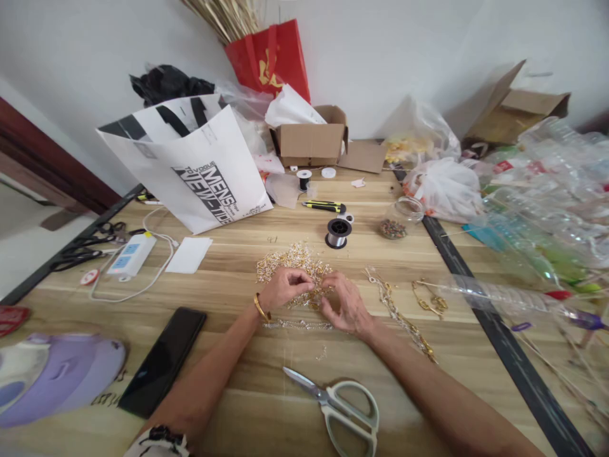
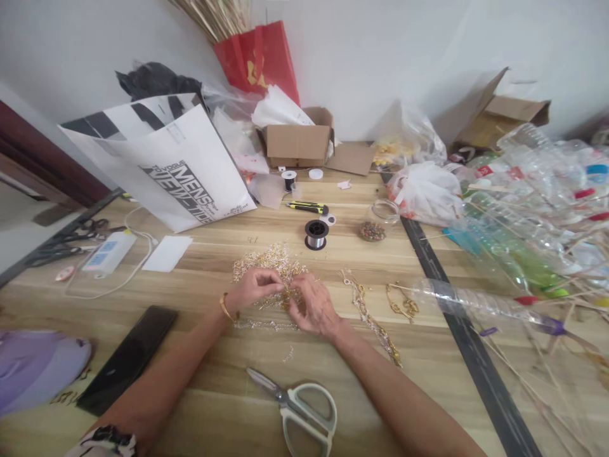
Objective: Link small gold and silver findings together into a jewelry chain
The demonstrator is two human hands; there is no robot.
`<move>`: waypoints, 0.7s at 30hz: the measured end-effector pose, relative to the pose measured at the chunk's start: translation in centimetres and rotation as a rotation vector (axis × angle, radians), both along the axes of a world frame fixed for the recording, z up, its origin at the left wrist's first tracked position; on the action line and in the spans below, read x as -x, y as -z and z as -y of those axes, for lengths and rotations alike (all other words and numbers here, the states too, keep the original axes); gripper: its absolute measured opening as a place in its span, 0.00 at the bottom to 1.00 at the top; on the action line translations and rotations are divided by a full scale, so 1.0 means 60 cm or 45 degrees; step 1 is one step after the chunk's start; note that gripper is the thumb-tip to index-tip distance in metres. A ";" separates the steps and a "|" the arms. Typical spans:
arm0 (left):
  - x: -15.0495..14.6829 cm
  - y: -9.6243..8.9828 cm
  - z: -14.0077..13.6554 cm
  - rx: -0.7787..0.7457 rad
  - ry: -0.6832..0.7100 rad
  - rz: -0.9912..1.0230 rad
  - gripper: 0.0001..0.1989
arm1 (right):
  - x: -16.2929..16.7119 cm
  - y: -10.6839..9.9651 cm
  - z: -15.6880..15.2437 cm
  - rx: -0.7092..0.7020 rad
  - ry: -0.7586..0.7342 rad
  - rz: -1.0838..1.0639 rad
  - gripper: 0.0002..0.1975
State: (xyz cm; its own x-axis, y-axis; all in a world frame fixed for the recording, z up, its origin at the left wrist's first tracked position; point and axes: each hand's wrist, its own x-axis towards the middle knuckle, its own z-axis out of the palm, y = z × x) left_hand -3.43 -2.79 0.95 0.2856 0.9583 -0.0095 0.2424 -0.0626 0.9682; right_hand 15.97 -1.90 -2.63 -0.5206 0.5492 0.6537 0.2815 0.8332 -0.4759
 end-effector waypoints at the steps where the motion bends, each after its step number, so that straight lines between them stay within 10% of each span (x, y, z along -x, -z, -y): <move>1: 0.001 -0.001 0.000 -0.012 0.004 -0.024 0.11 | 0.000 0.000 0.001 -0.003 0.003 0.000 0.13; 21: 0.013 -0.013 0.001 -0.214 0.046 -0.315 0.06 | 0.015 -0.023 -0.007 0.167 0.000 0.033 0.03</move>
